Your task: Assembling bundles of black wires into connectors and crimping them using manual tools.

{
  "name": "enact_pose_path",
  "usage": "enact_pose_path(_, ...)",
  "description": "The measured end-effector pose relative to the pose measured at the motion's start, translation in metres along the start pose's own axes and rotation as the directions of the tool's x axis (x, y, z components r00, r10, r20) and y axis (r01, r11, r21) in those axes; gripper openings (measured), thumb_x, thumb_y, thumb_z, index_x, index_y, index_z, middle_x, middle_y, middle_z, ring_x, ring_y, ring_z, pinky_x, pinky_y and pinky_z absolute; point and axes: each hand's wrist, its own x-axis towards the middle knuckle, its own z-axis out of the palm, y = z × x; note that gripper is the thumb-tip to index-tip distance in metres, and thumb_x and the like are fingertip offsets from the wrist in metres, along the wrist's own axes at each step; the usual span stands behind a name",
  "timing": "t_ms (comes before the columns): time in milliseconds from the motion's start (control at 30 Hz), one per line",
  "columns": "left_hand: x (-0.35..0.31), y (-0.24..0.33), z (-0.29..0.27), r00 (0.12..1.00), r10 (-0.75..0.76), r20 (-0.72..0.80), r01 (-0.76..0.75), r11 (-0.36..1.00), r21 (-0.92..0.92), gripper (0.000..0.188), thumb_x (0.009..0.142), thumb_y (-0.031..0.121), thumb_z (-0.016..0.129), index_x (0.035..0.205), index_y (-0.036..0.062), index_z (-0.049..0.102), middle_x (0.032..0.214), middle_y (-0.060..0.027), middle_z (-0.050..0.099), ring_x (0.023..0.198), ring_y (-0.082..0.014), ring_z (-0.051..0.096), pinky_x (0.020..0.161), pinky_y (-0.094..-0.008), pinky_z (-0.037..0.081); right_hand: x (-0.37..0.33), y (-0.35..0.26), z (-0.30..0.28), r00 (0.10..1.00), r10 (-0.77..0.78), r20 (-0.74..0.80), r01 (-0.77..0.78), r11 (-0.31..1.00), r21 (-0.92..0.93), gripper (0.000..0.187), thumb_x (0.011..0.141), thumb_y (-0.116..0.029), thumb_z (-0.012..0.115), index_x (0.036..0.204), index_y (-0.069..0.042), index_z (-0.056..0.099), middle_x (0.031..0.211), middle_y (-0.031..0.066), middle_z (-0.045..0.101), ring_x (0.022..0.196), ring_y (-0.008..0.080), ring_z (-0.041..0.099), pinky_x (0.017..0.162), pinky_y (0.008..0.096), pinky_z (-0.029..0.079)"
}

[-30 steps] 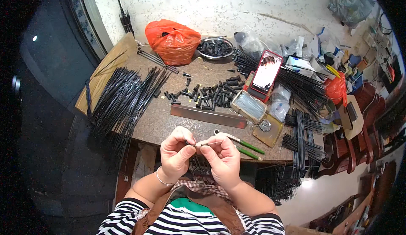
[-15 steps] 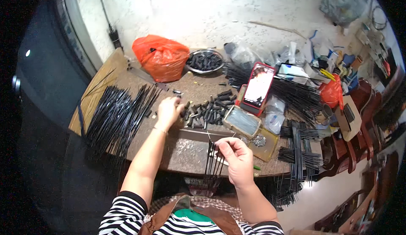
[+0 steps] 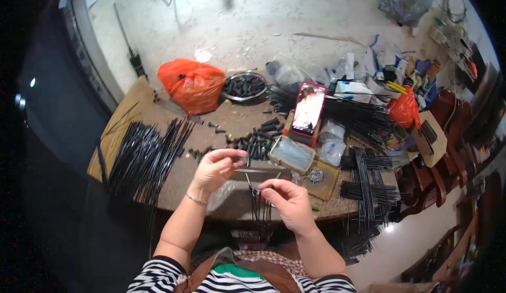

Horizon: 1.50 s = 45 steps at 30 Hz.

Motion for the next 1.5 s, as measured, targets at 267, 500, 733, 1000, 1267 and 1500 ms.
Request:
enact_pose_path(267,-0.044,0.007,0.040,0.941,0.194,0.277,-0.151,0.974,-0.170,0.017,0.066,0.005,0.059,0.082,0.0008,0.054,0.089,-0.0157,0.050,0.078,-0.0182,0.050,0.067,-0.0258,0.042,-0.016,-0.009,0.039,0.984,-0.141,0.106,0.134,0.988,0.073,0.013,0.075,-0.007,0.050,0.084,0.002,0.049,0.082,0.0081,0.053,0.072,0.0135,0.050,0.067,0.0241,0.040)
enact_pose_path(500,-0.065,0.014,0.046,0.964,0.061,0.261,-0.032,0.993,-0.115,0.016,0.064,0.007,0.060,0.078,-0.0008,0.054,0.085,-0.0107,0.045,0.074,-0.0166,0.049,0.069,-0.0249,0.042,-0.024,0.000,0.036,0.987,-0.114,0.115,0.104,0.991,0.085,0.017,0.072,-0.005,0.053,0.086,0.001,0.045,0.078,0.0065,0.050,0.069,0.0124,0.050,0.063,0.0245,0.042)
enact_pose_path(733,-0.069,0.010,0.051,0.969,0.019,0.247,0.039,0.973,-0.229,0.017,0.064,0.007,0.060,0.078,0.0000,0.053,0.090,-0.0122,0.044,0.072,-0.0182,0.049,0.061,-0.0241,0.042,-0.029,-0.002,0.042,0.986,-0.140,0.090,0.127,0.982,0.137,0.014,0.073,-0.003,0.052,0.083,0.000,0.043,0.079,0.0070,0.050,0.070,0.0139,0.050,0.062,0.0259,0.043)
enact_pose_path(1000,-0.059,0.022,0.056,0.946,0.054,0.320,-0.056,0.998,-0.001,0.012,0.065,0.007,0.058,0.074,-0.0014,0.058,0.082,-0.0130,0.048,0.079,-0.0208,0.048,0.069,-0.0287,0.041,-0.028,-0.010,0.035,0.986,-0.132,0.102,0.118,0.984,0.133,0.017,0.073,-0.006,0.052,0.086,0.000,0.041,0.083,0.0080,0.049,0.070,0.0138,0.050,0.064,0.0258,0.043)
enact_pose_path(1267,-0.058,0.001,0.056,0.950,0.227,0.213,-0.253,0.962,0.104,0.014,0.063,0.009,0.061,0.075,0.0017,0.058,0.094,-0.0109,0.044,0.088,-0.0208,0.042,0.079,-0.0328,0.032,-0.022,-0.005,0.018,0.963,-0.041,0.265,0.033,0.999,0.035,0.025,0.077,-0.006,0.046,0.101,0.002,0.045,0.088,0.0038,0.049,0.075,0.0090,0.048,0.068,0.0220,0.039)
enact_pose_path(1500,-0.076,-0.019,0.082,0.541,0.812,0.221,-0.508,0.106,0.855,0.015,0.057,0.001,0.064,0.069,0.0034,0.055,0.072,-0.0069,0.044,0.065,-0.0180,0.045,0.057,-0.0263,0.039,-0.026,-0.004,0.028,0.965,-0.258,-0.044,0.255,0.964,-0.069,0.020,0.075,-0.006,0.050,0.092,0.004,0.048,0.082,0.0077,0.053,0.073,0.0127,0.051,0.068,0.0229,0.040)
